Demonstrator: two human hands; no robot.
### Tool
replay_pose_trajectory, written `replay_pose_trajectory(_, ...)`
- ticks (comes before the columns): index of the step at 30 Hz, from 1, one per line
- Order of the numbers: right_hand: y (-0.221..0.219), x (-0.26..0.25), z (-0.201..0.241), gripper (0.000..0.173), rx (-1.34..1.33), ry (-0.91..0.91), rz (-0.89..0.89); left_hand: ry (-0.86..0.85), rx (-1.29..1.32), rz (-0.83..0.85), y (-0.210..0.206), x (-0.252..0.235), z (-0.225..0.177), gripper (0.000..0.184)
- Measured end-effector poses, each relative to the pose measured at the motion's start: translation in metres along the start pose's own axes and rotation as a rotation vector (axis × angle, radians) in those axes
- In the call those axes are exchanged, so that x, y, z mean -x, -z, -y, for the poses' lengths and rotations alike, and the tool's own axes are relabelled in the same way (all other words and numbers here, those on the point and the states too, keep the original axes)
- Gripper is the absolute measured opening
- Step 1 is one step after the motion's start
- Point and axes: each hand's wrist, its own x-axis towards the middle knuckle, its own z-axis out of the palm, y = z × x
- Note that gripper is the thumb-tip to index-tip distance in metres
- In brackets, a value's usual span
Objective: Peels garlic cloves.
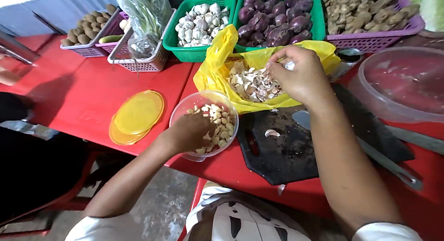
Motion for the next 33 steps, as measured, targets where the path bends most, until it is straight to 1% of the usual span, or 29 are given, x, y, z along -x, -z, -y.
replay_pose_trajectory(2, 0.0, 0.0, 0.0, 0.021, -0.005, -0.008, -0.002, 0.023, -0.071, 0.076, -0.007, -0.002, -0.004, 0.024)
replay_pose_trajectory(4, -0.001, 0.0, -0.001, 0.02, -0.011, -0.003, -0.003, -0.009, -0.068, 0.056, -0.015, -0.005, -0.001, 0.02)
replay_pose_trajectory(6, -0.001, 0.0, -0.001, 0.02, -0.018, 0.003, -0.013, -0.068, 0.033, -0.047, -0.017, -0.007, 0.007, 0.017)
replay_pose_trajectory(8, -0.001, 0.0, -0.001, 0.02, -0.023, 0.007, -0.02, -0.123, 0.127, -0.213, -0.018, -0.011, 0.014, 0.015)
replay_pose_trajectory(9, -0.002, 0.0, -0.001, 0.021, -0.02, 0.01, -0.022, -0.11, 0.131, -0.284, -0.019, -0.016, 0.015, 0.014)
replay_pose_trajectory(10, -0.002, 0.0, -0.001, 0.021, -0.018, 0.008, -0.016, -0.056, 0.107, -0.313, -0.018, -0.021, 0.012, 0.014)
replay_pose_trajectory(11, -0.003, 0.0, -0.001, 0.022, -0.016, 0.005, -0.008, 0.013, 0.062, -0.301, -0.018, -0.025, 0.007, 0.016)
replay_pose_trajectory(13, -0.004, 0.0, -0.001, 0.022, -0.01, -0.003, -0.001, 0.111, -0.014, -0.186, -0.02, -0.035, 0.0, 0.023)
replay_pose_trajectory(15, -0.004, 0.0, -0.001, 0.022, -0.011, -0.005, 0.0, 0.128, -0.049, -0.08, -0.019, -0.042, -0.004, 0.029)
replay_pose_trajectory(17, -0.003, 0.0, -0.001, 0.021, -0.01, 0.0, -0.009, 0.116, -0.052, -0.047, -0.018, -0.045, -0.004, 0.026)
replay_pose_trajectory(21, -0.002, 0.001, -0.001, 0.021, -0.022, 0.011, -0.028, 0.068, 0.047, -0.104, -0.011, -0.043, 0.003, 0.018)
replay_pose_trajectory(23, -0.001, 0.0, -0.001, 0.022, -0.013, 0.023, -0.034, 0.061, 0.097, -0.172, -0.005, -0.043, 0.005, 0.018)
replay_pose_trajectory(25, -0.001, 0.0, -0.002, 0.023, -0.003, 0.047, -0.031, 0.022, 0.157, -0.272, -0.007, -0.049, 0.006, 0.018)
replay_pose_trajectory(26, -0.002, -0.001, -0.002, 0.024, 0.006, 0.056, -0.032, 0.018, 0.172, -0.292, -0.009, -0.054, 0.005, 0.019)
replay_pose_trajectory(27, -0.003, -0.001, -0.003, 0.024, 0.013, 0.058, -0.032, 0.025, 0.174, -0.289, -0.012, -0.059, 0.003, 0.02)
replay_pose_trajectory(30, -0.003, -0.001, 0.0, 0.025, 0.028, 0.035, -0.03, 0.102, 0.144, -0.164, -0.015, -0.074, -0.005, 0.02)
replay_pose_trajectory(31, -0.003, -0.001, 0.001, 0.025, 0.032, 0.029, -0.033, 0.106, 0.135, -0.146, -0.016, -0.077, -0.004, 0.019)
replay_pose_trajectory(33, -0.001, 0.0, 0.001, 0.024, 0.028, 0.027, -0.039, 0.07, 0.144, -0.172, -0.016, -0.078, 0.0, 0.017)
